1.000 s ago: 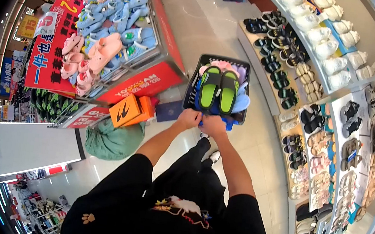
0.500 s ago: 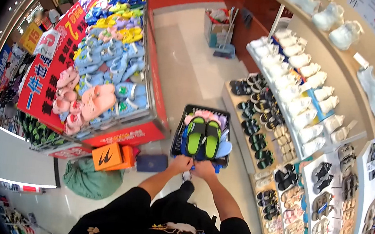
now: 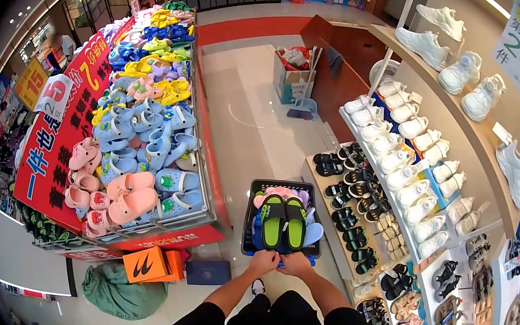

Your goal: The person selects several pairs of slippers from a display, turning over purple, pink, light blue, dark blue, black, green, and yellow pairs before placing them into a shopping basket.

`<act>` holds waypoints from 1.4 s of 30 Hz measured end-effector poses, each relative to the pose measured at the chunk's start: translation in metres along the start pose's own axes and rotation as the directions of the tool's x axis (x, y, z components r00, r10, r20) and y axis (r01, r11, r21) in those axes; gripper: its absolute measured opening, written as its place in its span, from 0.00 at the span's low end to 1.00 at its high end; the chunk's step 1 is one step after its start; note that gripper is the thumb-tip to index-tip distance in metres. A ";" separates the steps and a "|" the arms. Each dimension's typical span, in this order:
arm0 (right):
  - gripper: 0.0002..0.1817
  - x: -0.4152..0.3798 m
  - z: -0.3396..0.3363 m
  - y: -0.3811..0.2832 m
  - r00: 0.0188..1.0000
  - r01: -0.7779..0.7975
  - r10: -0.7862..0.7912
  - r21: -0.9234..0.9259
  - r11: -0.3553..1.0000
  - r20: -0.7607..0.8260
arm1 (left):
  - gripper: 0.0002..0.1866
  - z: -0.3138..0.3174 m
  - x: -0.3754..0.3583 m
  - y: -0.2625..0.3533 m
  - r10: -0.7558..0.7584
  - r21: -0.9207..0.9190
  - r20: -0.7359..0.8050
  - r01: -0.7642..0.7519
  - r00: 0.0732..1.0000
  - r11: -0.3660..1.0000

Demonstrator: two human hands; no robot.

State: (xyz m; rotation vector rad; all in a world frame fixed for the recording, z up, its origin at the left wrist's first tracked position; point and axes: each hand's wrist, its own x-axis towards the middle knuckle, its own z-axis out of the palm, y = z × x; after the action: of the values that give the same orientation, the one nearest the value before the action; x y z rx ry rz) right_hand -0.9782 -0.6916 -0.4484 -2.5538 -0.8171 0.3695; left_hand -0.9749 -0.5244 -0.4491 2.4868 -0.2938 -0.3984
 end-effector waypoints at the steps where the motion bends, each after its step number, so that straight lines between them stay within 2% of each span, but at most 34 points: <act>1: 0.21 0.002 -0.001 0.007 1.000 0.012 -0.012 0.009 1.000 0.005 | 0.19 0.000 0.005 0.001 -0.006 -0.009 -0.012 0.006 1.000 1.000; 4: 0.23 0.017 -0.001 0.024 0.996 0.073 -0.074 -0.018 0.997 -0.053 | 0.19 -0.002 0.021 0.002 -0.025 -0.015 -0.028 0.024 0.999 1.000; 9: 0.23 0.042 -0.006 0.052 0.993 0.118 -0.119 -0.051 0.992 -0.020 | 0.18 -0.012 0.051 0.003 -0.057 -0.012 -0.057 0.056 0.997 0.998; 16: 0.23 0.087 -0.024 0.091 0.972 0.205 -0.203 -0.002 0.979 -0.116 | 0.18 -0.011 0.104 -0.006 -0.072 0.040 -0.121 0.077 0.990 0.996; 18: 0.22 0.097 -0.034 0.097 0.983 0.184 -0.184 -0.002 0.983 -0.019 | 0.18 -0.013 0.114 -0.009 -0.086 0.079 -0.128 0.097 0.988 0.992; 21: 0.22 0.119 -0.046 0.109 0.976 0.210 -0.208 0.041 0.977 -0.065 | 0.18 -0.023 0.139 -0.008 -0.127 0.114 -0.150 0.145 0.981 0.983; 23: 0.22 0.140 -0.059 0.126 0.968 0.241 -0.236 0.051 0.969 -0.082 | 0.18 -0.026 0.161 -0.010 -0.161 0.059 -0.175 0.174 0.971 0.983; 25: 0.22 0.157 -0.066 0.132 0.961 0.267 -0.266 -0.004 0.964 0.070 | 0.19 -0.036 0.173 0.000 -0.184 0.069 -0.194 0.201 0.964 0.977; 28: 0.21 0.177 -0.076 0.143 0.953 0.272 -0.271 0.010 0.962 0.138 | 0.19 -0.043 0.191 -0.003 -0.223 0.106 -0.208 0.249 0.952 0.963; 36: 0.22 0.220 -0.093 0.171 0.930 0.311 -0.306 0.006 0.950 0.203 | 0.19 -0.046 0.232 -0.019 -0.234 0.093 -0.256 0.265 0.938 0.960; 38: 0.23 0.232 -0.100 0.177 0.921 0.346 -0.338 -0.007 0.938 0.195 | 0.19 -0.053 0.245 -0.021 -0.265 0.055 -0.263 0.289 0.927 0.956; 41: 0.24 0.249 -0.097 0.186 0.925 0.374 -0.371 -0.032 0.927 0.079 | 0.19 -0.057 0.259 -0.030 -0.239 0.043 -0.264 0.259 0.935 0.965; 42: 0.23 0.257 -0.098 0.188 0.930 0.352 -0.344 -0.043 0.935 0.128 | 0.19 -0.060 0.265 -0.032 -0.249 0.014 -0.260 0.261 0.933 0.965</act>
State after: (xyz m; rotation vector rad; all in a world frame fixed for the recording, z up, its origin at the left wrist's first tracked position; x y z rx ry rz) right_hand -0.6471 -0.7060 -0.4833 -2.3952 -1.3222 0.3875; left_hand -0.7042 -0.5461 -0.4786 2.5955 0.1285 -0.1692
